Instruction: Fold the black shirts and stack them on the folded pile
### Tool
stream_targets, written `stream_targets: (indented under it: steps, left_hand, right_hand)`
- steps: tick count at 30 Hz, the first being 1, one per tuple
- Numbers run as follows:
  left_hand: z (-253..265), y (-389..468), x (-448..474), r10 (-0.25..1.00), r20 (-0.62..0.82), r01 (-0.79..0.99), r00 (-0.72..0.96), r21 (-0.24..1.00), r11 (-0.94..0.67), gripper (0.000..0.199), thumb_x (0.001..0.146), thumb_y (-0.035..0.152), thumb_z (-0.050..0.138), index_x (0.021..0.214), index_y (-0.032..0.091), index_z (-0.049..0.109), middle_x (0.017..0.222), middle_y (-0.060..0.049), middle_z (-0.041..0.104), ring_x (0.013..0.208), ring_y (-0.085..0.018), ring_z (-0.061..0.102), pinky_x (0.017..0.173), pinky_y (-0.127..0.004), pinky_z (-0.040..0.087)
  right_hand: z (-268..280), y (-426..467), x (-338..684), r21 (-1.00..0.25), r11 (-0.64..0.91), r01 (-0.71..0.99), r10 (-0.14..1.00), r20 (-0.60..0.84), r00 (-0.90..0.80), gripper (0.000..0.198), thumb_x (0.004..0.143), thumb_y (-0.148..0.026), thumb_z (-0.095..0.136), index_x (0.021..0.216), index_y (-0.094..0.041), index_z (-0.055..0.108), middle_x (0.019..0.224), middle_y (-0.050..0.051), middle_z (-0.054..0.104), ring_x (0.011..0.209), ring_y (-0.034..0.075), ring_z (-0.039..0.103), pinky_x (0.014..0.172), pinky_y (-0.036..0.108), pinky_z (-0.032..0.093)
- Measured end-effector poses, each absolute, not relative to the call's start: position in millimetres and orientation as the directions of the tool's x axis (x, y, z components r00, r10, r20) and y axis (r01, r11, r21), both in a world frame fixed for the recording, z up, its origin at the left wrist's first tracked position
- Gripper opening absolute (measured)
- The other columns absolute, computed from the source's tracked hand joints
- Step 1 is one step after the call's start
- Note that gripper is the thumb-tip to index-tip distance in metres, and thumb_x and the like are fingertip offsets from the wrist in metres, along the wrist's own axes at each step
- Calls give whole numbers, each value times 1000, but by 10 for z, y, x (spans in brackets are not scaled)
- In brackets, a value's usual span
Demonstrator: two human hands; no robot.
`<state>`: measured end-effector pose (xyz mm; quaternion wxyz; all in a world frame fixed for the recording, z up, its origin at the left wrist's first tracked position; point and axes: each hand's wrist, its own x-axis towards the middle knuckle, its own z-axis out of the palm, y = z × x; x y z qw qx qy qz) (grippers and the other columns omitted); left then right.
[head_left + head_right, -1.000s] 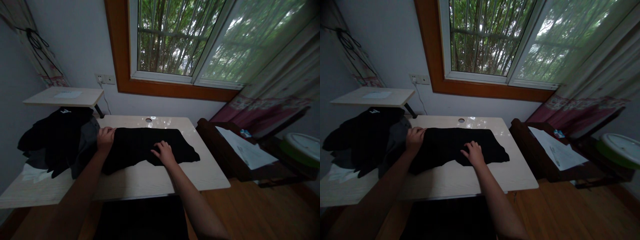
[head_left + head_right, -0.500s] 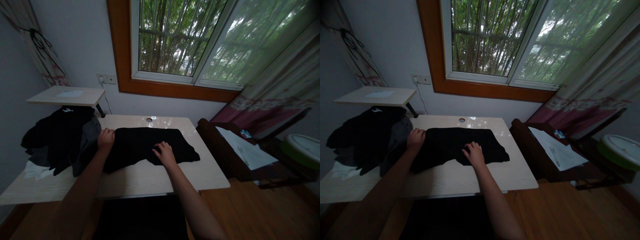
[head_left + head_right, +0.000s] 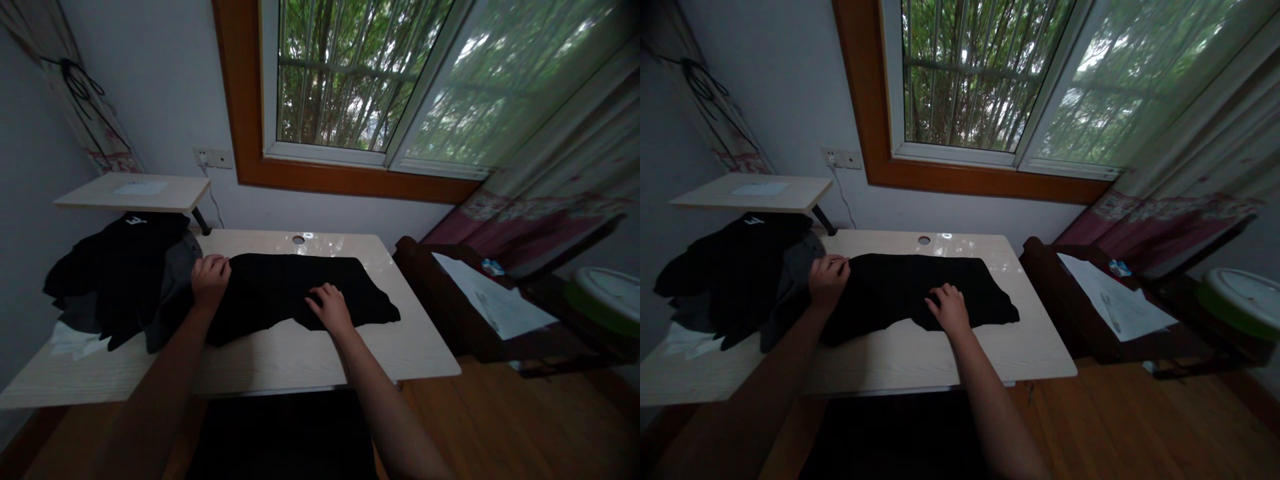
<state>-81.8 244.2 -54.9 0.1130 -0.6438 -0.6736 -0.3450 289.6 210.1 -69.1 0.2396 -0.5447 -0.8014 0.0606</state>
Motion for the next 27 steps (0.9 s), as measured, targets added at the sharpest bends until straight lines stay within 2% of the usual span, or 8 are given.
stream_targets:
  steps: [4, 11, 14, 17, 20, 27]
  left_hand:
    - [-529, 2389, -812, 781, 620, 942, -81, 304, -144, 21, 91, 26, 52, 100, 22, 71, 113, -10, 69, 108, -28, 57, 100, -45, 39]
    - [-566, 2259, -812, 786, 618, 953, 24, 224, -205, 20, 91, 29, 55, 101, 24, 72, 111, -7, 73, 106, -26, 62, 100, -45, 39]
    - [-599, 2204, -840, 727, 682, 955, 74, 162, -249, 19, 92, 28, 57, 103, 26, 72, 111, -4, 74, 101, -24, 63, 98, -43, 41]
    - [-616, 2162, -872, 612, 778, 945, 142, 79, -319, 17, 89, 25, 63, 103, 28, 72, 105, -3, 75, 91, -22, 65, 91, -40, 44]
    - [-611, 2098, -873, 503, 837, 920, 216, -1, -393, 23, 86, 21, 68, 108, 29, 70, 104, -2, 76, 88, -21, 65, 89, -39, 46]
    - [-626, 1892, -795, 475, 844, 899, 249, -19, -438, 34, 85, 18, 68, 117, 31, 68, 109, -3, 74, 94, -21, 67, 92, -41, 47]
  right_hand:
    - [-684, 2095, 2895, -362, 401, 842, 902, 319, -292, 27, 96, -46, 60, 115, -28, 68, 105, 8, 63, 102, 27, 57, 90, 39, 44]
    - [-670, 2086, 2895, -359, 401, 843, 901, 318, -294, 26, 96, -44, 62, 115, -28, 68, 105, 7, 63, 102, 26, 57, 90, 38, 43]
    - [-672, 2085, 2894, -353, 404, 844, 899, 325, -295, 26, 96, -44, 62, 115, -27, 69, 105, 7, 63, 103, 26, 56, 90, 38, 44]
    - [-682, 2090, 2893, -347, 402, 848, 898, 328, -292, 25, 96, -44, 62, 114, -27, 69, 105, 7, 63, 103, 26, 56, 90, 38, 44]
    - [-698, 2099, 2894, -342, 402, 849, 898, 330, -293, 25, 95, -44, 63, 113, -27, 69, 105, 7, 63, 103, 26, 57, 90, 38, 44]
    - [-702, 2092, 2894, -339, 412, 846, 892, 339, -299, 25, 95, -43, 63, 114, -27, 69, 105, 7, 63, 102, 26, 57, 90, 38, 44]
